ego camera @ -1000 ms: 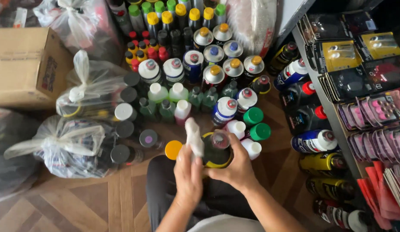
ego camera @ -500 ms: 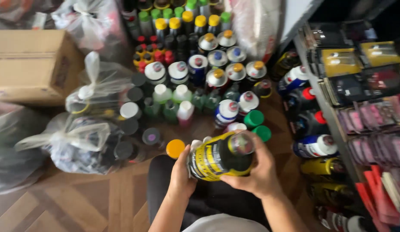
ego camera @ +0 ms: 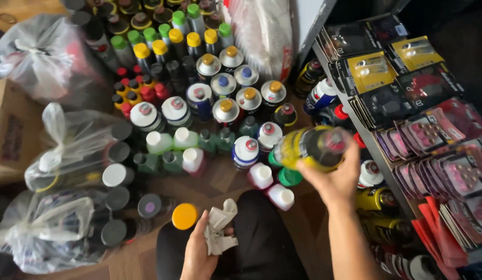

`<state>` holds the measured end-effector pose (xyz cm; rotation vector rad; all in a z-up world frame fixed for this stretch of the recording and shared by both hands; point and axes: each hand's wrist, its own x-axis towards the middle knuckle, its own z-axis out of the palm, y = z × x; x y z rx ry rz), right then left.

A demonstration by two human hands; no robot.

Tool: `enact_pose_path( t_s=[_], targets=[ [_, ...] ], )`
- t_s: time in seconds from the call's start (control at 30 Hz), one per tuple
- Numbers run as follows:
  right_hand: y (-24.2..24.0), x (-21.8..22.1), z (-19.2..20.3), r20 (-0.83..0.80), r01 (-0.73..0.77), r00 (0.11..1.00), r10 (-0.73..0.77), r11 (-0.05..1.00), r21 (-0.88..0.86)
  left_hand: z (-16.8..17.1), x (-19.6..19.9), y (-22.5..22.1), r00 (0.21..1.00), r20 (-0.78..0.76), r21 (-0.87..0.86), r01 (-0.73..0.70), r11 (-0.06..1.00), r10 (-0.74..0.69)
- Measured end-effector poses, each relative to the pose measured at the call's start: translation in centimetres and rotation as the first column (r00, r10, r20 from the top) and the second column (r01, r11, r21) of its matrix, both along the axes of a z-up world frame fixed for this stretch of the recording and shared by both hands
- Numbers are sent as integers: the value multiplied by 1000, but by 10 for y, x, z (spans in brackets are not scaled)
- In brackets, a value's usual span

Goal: Cleaning and organizing various spray cans and bottles on the floor of a storage area

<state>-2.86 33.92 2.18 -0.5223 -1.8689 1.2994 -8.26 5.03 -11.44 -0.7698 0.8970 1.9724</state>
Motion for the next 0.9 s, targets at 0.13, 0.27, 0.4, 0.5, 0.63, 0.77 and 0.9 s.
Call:
enact_pose_path(
  t_s=[0.13,0.27,0.4,0.5,0.63,0.77,0.9],
  targets=[
    [70,-25,-47,152,282,930,-336,914,292,8,-11,6,998,-10,-116,-55,992,54],
    [131,-51,-136,370,305,834,-410,901,309,9,-22,7,998,-8,-203,-62,977,62],
    [148,-60,-225,453,198,844,-288,952,235,3,-30,-4,989,-134,-177,-86,981,63],
    [143,-59,-273,549,145,803,-233,969,199,35,-48,-15,942,-329,-347,-61,936,-61],
    [150,-39,-279,499,4,853,-153,958,288,41,-69,-38,715,-425,-844,-92,528,-555],
    [31,-49,-179,220,48,971,-99,973,228,-5,-70,-46,376,-359,-904,-367,218,-855],
    [-100,-65,-173,401,-197,914,55,926,321,-56,-61,-45,265,126,-982,-106,-159,-956]
  ],
)
